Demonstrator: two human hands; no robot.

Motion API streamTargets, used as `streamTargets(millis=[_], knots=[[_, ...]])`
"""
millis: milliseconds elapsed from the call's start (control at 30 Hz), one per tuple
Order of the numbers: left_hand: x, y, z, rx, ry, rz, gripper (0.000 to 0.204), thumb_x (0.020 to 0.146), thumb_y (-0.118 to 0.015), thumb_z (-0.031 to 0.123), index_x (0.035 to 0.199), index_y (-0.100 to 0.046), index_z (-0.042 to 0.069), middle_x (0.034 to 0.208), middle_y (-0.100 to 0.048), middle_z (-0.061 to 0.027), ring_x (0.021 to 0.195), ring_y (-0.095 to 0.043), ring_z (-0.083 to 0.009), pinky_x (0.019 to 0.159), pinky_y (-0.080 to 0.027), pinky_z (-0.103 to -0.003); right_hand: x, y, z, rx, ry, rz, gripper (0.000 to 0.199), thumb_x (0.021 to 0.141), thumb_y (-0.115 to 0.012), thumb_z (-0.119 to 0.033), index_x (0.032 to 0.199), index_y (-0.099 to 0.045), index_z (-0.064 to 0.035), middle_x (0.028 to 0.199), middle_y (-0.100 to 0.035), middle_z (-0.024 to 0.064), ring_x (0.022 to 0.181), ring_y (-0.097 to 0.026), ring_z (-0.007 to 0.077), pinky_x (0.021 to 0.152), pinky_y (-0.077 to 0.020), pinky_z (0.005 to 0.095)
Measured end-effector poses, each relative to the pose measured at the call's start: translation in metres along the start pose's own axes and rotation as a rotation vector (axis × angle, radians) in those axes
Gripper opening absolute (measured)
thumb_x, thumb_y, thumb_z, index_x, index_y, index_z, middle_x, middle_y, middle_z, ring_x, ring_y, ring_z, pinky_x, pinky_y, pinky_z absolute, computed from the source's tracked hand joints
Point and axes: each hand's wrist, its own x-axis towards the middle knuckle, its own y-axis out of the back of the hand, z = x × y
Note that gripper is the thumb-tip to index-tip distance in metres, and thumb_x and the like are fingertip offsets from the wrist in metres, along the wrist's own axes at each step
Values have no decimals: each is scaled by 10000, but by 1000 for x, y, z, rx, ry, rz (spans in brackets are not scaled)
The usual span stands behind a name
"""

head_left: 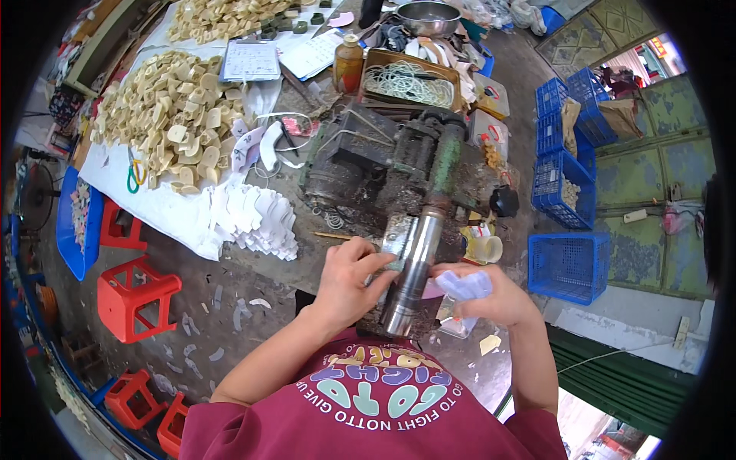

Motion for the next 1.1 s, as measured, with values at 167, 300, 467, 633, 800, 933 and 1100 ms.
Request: streamTargets(millis=[167, 300, 467, 633, 800, 933, 1100], knots=[[-7, 8, -30, -136, 142, 153, 112, 764, -689, 34, 860, -631, 37, 905, -582, -122, 871, -583, -285, 780, -457, -365, -11, 0, -9, 216, 96, 141, 580, 681, -718, -66, 1221, -551, 63, 917, -683, 111, 835, -654, 161, 777, -522, 304], [2, 80, -114, 217, 129, 489, 79, 750, -636, -25, 802, -595, 18, 800, -606, -137, 789, -594, -327, 699, -460, -409, -16, -4, 2, 352, 200, 116, 690, 669, -757, -165, 1248, -496, 105, 830, -658, 106, 802, -662, 223, 838, -510, 373], [-32, 126, -196, 868, 134, 232, 85, 782, -627, 82, 862, -654, 72, 836, -592, -78, 873, -552, -276, 843, -371, -431, -6, -21, -2, 530, 327, -13, 831, 674, -765, -243, 1336, -403, 107, 794, -584, 60, 772, -632, 206, 862, -476, 383], [-32, 80, -134, 751, 118, 314, 344, 750, -646, 59, 1093, -625, 49, 1024, -600, -137, 999, -558, -304, 942, -339, -445, -1, -40, -20, 337, 259, 180, 768, 689, -754, -40, 1380, -422, 21, 791, -569, -15, 707, -538, 63, 679, -439, 231], [7, 51, 31, -702, 371, -126, 120, 759, -746, 95, 806, -670, 15, 837, -645, -43, 810, -597, -116, 741, -467, -270, 4, -64, -37, 121, 305, 166, 752, 698, -801, -48, 1368, -460, -53, 882, -600, -30, 766, -545, 30, 666, -451, 199], [22, 48, 66, -1007, 420, -398, 133, 812, -731, 109, 857, -687, -9, 779, -658, -18, 745, -577, -70, 700, -466, -237, 1, -73, -38, 129, 373, 107, 836, 659, -845, -41, 1385, -431, -35, 1050, -619, 9, 928, -572, 57, 797, -483, 221], [15, 37, 69, -1149, 457, -396, 156, 835, -731, 140, 850, -675, -5, 786, -655, -9, 737, -570, -58, 679, -461, -219, -3, -63, -26, 281, 381, -40, 890, 639, -886, -111, 1394, -423, -21, 1082, -622, 14, 962, -566, 63, 855, -461, 233]])
